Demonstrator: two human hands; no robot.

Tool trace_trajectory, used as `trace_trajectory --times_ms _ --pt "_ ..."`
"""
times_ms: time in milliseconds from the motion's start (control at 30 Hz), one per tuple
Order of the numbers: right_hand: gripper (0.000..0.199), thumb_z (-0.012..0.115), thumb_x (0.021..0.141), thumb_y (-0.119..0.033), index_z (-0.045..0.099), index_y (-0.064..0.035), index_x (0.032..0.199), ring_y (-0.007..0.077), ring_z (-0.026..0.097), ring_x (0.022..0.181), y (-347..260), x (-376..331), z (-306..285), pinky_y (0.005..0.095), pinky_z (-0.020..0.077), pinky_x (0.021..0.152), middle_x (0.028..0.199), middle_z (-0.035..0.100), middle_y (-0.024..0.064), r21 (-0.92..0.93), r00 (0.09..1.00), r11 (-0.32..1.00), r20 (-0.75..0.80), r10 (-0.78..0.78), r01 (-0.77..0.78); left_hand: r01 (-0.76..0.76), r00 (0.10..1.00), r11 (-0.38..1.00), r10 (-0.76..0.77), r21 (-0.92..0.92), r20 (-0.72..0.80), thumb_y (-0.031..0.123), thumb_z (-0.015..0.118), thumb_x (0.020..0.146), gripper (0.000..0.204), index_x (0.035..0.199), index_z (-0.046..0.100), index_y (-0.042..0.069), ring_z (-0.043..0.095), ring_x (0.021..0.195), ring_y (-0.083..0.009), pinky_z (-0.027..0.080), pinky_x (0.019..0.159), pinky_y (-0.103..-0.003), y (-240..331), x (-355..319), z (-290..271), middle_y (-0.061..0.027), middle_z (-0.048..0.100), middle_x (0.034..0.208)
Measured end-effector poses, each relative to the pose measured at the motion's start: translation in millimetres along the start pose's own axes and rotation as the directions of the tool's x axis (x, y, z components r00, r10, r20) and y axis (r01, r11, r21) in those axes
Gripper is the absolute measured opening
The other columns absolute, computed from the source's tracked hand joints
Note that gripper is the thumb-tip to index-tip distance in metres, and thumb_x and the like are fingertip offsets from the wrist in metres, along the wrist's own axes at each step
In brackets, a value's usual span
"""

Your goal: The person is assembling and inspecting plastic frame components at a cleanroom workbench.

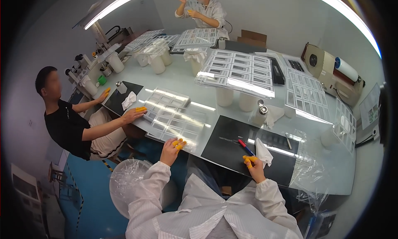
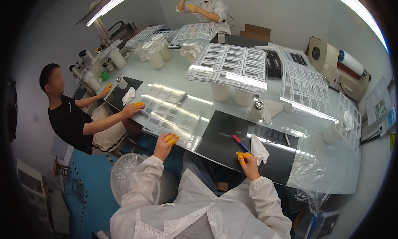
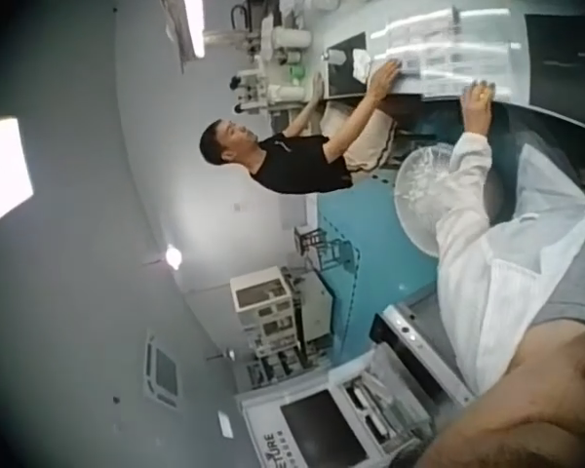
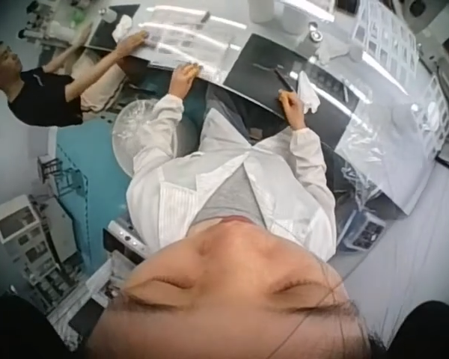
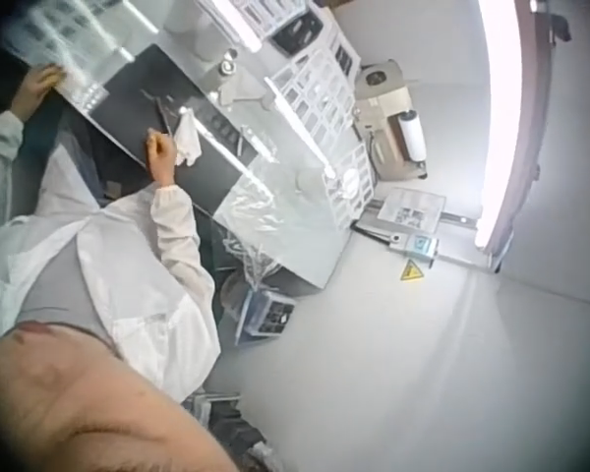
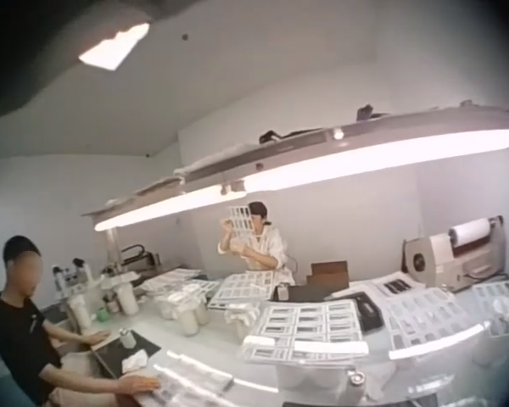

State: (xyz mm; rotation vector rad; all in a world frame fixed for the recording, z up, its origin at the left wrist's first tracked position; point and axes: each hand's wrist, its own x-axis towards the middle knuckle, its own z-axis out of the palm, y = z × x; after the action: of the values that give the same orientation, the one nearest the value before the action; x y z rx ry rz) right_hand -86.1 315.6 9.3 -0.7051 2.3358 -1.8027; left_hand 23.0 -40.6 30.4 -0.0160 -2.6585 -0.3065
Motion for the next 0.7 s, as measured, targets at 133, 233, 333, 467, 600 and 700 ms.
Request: trace_trajectory --times_ms 133,233,333,467,600,700 --pt "0.033 0.064 0.063 -0.003 0.058 -0.0066 0.095 0.0247 0.052 0.071 -55 -1 25 0.0286 0.0442 0.064 0.080 0.053 0.0098 -0.213 0.938 0.913 0.100 -0.332 0.347 -0.141 0.990 0.980 0.140 -0.140 -0.019 -0.001 0.056 0.063 0.032 0.092 0.061 0.013 0.051 0.094 -0.0206 0.039 0.084 -0.035 73 -16 15 -0.0016 0.058 0.090" --pt "0.038 0.064 0.065 -0.011 0.054 -0.0064 0.101 0.0259 0.050 0.081 -95 13 48 0.0308 0.0430 0.070 0.086 0.053 0.0101 -0.171 0.883 0.888 0.293 -0.367 0.426 -0.150 0.985 0.964 0.164 -0.218 0.047 0.000 0.056 0.063 0.034 0.094 0.060 0.013 0.051 0.094 -0.0192 0.040 0.082 -0.033 122 -37 18 -0.0018 0.056 0.096" --pt "0.046 0.063 0.066 -0.016 0.048 -0.0064 0.108 0.0282 0.047 0.089 -99 19 82 0.0331 0.0394 0.078 0.095 0.051 0.0128 -0.187 0.829 0.862 0.427 -0.361 0.472 -0.007 0.990 0.965 0.043 -0.260 0.132 0.003 0.056 0.065 0.034 0.097 0.058 0.012 0.050 0.097 -0.0205 0.039 0.083 -0.035 139 -68 46 -0.0042 0.054 0.101" --pt "0.061 0.064 0.067 -0.023 0.038 -0.0054 0.118 0.0319 0.035 0.109 -85 10 143 0.0379 0.0267 0.093 0.117 0.038 0.0182 -0.203 0.688 0.845 0.685 -0.239 0.495 0.133 0.972 0.991 -0.125 -0.024 0.201 0.007 0.057 0.066 0.031 0.098 0.057 0.009 0.048 0.100 -0.0237 0.038 0.084 -0.036 141 -89 83 -0.0096 0.052 0.105" --pt "0.064 0.064 0.066 -0.024 0.035 -0.0052 0.120 0.0316 0.028 0.116 -42 -5 178 0.0410 0.0225 0.095 0.124 0.031 0.0188 -0.315 0.696 0.780 0.689 -0.205 0.542 0.076 0.971 0.923 0.019 -0.378 0.239 0.003 0.057 0.065 0.022 0.087 0.060 0.005 0.054 0.086 -0.0266 0.042 0.077 -0.035 147 -116 66 -0.0124 0.058 0.088" --pt "0.064 0.063 0.067 -0.021 0.033 -0.0058 0.121 0.0320 0.024 0.119 -42 -9 173 0.0448 0.0186 0.096 0.126 0.028 0.0180 -0.430 0.654 0.617 0.733 -0.188 0.659 0.022 0.991 0.838 0.054 -0.545 0.123 0.003 0.059 0.063 0.019 0.082 0.059 0.003 0.056 0.078 -0.0274 0.045 0.069 -0.034 162 -124 42 -0.0128 0.058 0.080"
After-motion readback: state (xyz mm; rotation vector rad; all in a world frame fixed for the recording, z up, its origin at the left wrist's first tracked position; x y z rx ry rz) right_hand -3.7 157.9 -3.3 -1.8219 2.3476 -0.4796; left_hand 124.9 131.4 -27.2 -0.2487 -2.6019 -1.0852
